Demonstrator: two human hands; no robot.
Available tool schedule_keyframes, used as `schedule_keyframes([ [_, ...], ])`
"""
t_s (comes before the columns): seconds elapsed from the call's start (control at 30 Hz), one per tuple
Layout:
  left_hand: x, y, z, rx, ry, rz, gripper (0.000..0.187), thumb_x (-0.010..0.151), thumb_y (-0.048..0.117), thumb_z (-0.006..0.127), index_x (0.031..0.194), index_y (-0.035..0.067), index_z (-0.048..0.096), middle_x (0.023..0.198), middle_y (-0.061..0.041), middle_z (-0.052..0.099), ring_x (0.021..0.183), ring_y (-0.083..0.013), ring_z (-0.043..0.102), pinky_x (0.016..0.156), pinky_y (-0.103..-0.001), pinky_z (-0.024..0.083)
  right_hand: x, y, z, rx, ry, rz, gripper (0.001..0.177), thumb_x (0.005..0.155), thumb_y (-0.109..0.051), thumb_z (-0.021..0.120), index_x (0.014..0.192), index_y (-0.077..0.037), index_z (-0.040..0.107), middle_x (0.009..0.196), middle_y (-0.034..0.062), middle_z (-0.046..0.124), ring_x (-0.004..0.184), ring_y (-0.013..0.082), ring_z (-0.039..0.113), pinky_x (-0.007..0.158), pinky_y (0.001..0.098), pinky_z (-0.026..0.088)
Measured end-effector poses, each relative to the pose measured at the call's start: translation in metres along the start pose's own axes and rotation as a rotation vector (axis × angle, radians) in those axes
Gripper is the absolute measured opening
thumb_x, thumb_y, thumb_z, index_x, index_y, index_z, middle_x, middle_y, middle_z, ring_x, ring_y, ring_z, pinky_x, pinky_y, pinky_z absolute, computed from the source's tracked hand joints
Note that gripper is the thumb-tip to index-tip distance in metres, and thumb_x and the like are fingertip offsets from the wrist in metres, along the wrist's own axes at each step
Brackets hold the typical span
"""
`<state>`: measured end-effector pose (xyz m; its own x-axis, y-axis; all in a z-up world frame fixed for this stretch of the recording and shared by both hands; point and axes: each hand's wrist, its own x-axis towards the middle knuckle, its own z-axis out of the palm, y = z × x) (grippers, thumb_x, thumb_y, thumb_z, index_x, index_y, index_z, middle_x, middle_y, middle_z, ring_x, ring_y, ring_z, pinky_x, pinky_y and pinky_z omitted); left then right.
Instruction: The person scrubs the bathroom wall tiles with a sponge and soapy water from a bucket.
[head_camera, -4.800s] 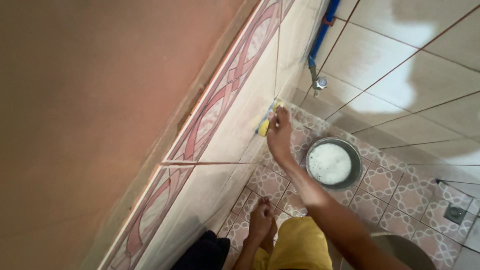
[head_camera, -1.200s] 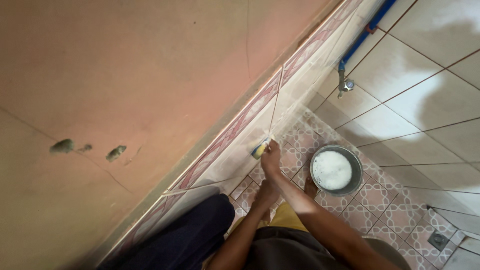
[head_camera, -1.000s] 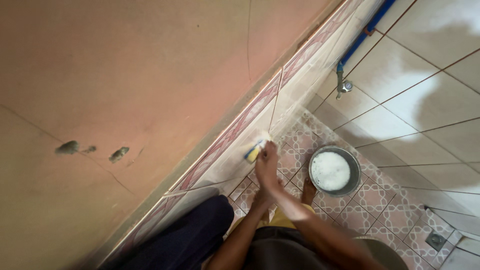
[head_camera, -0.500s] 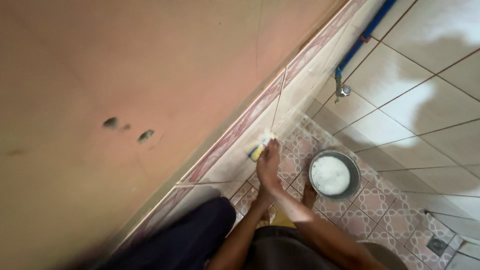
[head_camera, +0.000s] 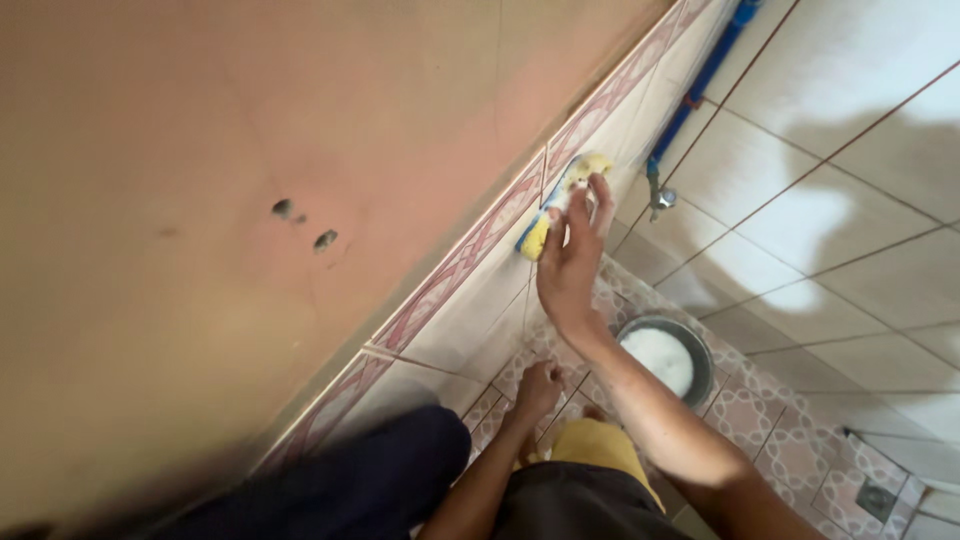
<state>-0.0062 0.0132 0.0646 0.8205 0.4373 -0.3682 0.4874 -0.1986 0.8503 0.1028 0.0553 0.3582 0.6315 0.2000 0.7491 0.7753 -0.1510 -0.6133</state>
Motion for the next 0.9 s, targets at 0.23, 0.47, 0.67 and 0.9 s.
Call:
schedule_keyframes([
  [0.23,-0.004,0.015,0.007,-0.03,0.062,0.024,0.014,0.086,0.017,0.067,0.092,0.006,0.074,0.091,-0.017,0.075,0.09,-0.0328,0.073,0.08,-0.043,0.055,0.025,-0.014,-0.026,0.017,-0.08,-0.038,0.033,0.107,-0.005,0.066,0.136,0.006,0.056,0.151,0.0262,0.046,0.126,0.0361,0.06,0.103,0.0431,0.052],
  [0.47,-0.009,0.014,0.016,-0.061,0.134,-0.041,0.012,0.085,0.015,0.065,0.09,0.007,0.073,0.089,-0.014,0.076,0.088,-0.0306,0.074,0.079,-0.042,0.056,0.026,-0.011,-0.041,0.077,-0.216,-0.161,0.034,0.098,-0.013,0.077,0.126,0.002,0.065,0.139,0.0221,0.054,0.122,0.0329,0.06,0.098,0.0429,0.056],
  [0.67,0.0,0.017,0.038,-0.105,0.195,0.005,0.015,0.086,0.017,0.066,0.092,0.005,0.073,0.091,-0.017,0.076,0.088,-0.0305,0.074,0.08,-0.042,0.055,-0.007,-0.021,-0.035,0.167,-0.294,-0.327,0.019,0.097,-0.013,0.08,0.114,-0.01,0.071,0.126,0.0058,0.06,0.12,0.0247,0.06,0.097,0.0402,0.052],
  [0.9,-0.007,0.01,0.047,-0.144,0.251,0.089,0.016,0.091,0.019,0.065,0.098,0.005,0.071,0.094,-0.016,0.075,0.091,-0.0287,0.072,0.08,-0.042,0.054,-0.053,-0.07,-0.028,0.286,-0.399,-0.626,0.021,0.093,-0.014,0.079,0.112,-0.011,0.072,0.111,0.0058,0.068,0.112,0.0232,0.06,0.095,0.0462,0.044],
])
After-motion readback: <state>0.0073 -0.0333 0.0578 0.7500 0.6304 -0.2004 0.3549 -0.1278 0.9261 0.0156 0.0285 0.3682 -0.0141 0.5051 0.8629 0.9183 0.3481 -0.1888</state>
